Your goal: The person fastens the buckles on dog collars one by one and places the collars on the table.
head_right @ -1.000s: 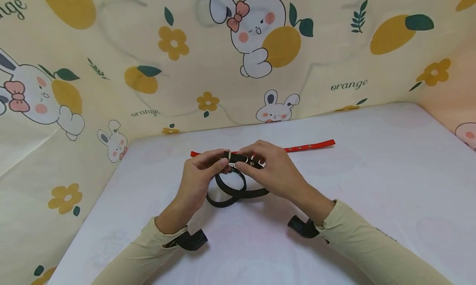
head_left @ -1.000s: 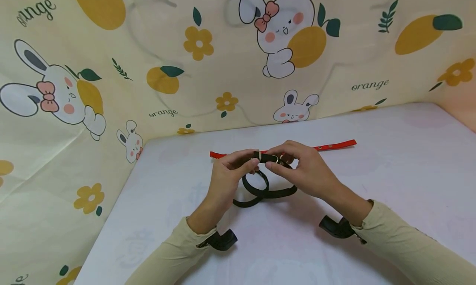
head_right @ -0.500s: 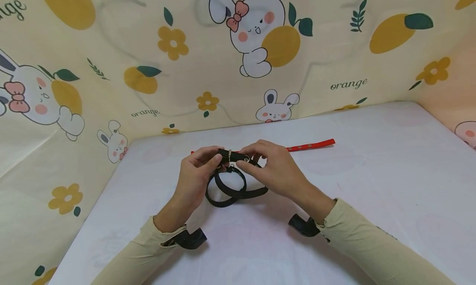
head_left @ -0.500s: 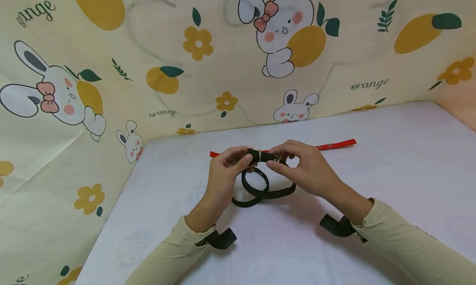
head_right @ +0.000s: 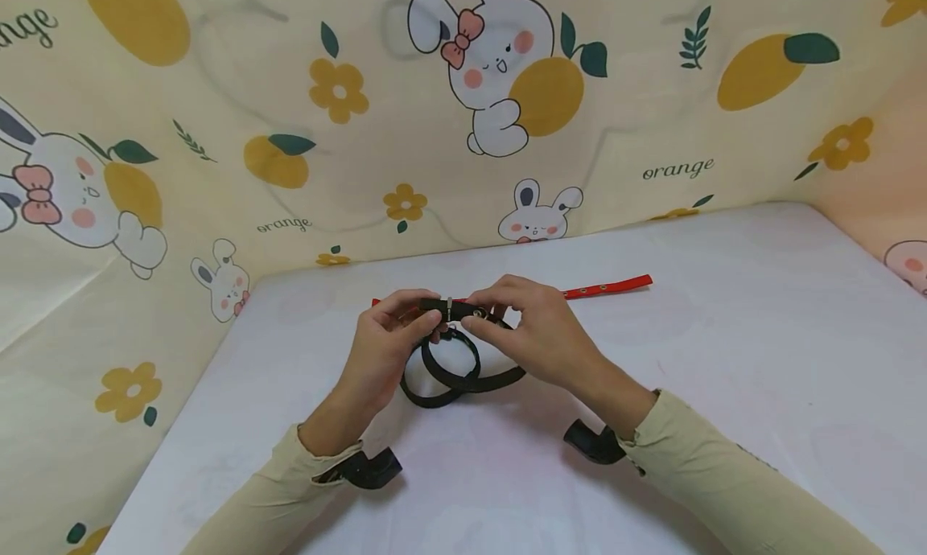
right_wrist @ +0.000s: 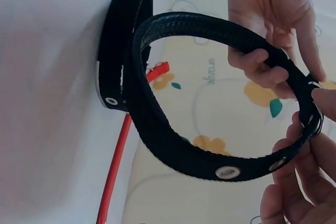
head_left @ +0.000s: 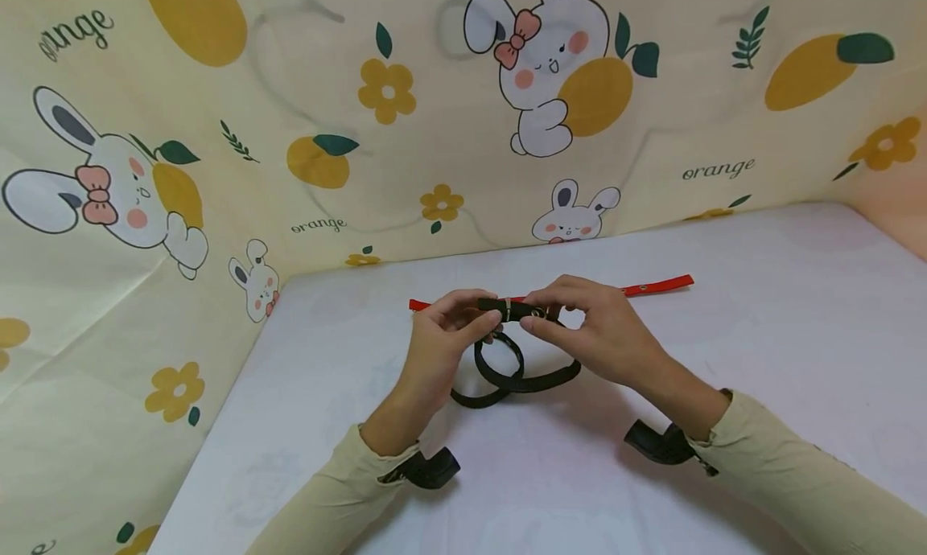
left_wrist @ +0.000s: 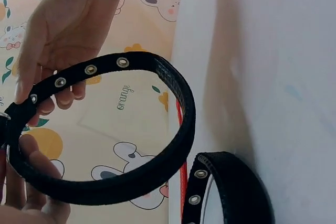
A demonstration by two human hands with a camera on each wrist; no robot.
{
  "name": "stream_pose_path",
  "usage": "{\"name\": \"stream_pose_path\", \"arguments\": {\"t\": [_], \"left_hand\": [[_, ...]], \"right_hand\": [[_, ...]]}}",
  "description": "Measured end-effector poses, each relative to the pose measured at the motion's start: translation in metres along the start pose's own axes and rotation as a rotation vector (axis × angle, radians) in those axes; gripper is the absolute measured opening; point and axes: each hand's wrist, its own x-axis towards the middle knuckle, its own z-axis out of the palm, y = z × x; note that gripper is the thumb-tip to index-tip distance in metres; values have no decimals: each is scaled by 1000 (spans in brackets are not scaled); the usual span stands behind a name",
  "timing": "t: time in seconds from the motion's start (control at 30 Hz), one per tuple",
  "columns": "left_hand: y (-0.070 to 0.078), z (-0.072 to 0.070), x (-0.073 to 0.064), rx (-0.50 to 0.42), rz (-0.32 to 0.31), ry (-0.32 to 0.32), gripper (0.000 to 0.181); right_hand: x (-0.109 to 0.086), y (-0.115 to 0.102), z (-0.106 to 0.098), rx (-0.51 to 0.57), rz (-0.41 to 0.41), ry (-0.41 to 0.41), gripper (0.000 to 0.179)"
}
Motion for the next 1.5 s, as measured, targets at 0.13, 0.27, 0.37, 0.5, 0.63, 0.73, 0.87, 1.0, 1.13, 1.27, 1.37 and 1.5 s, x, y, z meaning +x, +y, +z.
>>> {"name": "stream_pose_path", "arguments": {"t": [0.13, 0.27, 0.37, 0.5, 0.63, 0.73, 0.87, 1.0, 1.13, 1.27, 1.37, 1.5], "left_hand": [[1, 1, 0, 48, -10, -19, 21], [4, 1, -1, 83, -18, -8, 22], [4, 1, -2, 86, -12, -6, 23], [2, 0, -1, 63, 18, -6, 24], [1, -2, 0, 32, 33, 5, 22], [2, -2, 1, -11, 18, 34, 19], [4, -2, 2, -85, 1, 66, 17], [6, -2, 2, -131, -9, 69, 17], [6, -3, 2, -152, -11, 62, 17], [3, -4, 2, -132, -11, 41, 16], [0, -4, 1, -73, -13, 16, 16], [-1, -2, 0, 8, 0, -13, 21]], "right_hand": [[1, -1, 1, -11, -15, -11, 18], [1, -2, 0, -54, -38, -8, 17], [1, -2, -1, -82, -56, -1, 17], [2, -2, -1, -95, -73, 5, 18], [3, -2, -1, -92, -76, 3, 20], [4, -2, -3, -89, -76, 5, 21], [4, -1, -5, -88, -77, 7, 21], [4, 1, -5, -81, -78, 7, 20], [4, 1, -5, -79, -76, 11, 20], [3, 1, -2, -78, -89, 6, 19], [1, 0, 0, -75, -105, 3, 18], [0, 0, 1, -76, -109, 10, 17]]}}
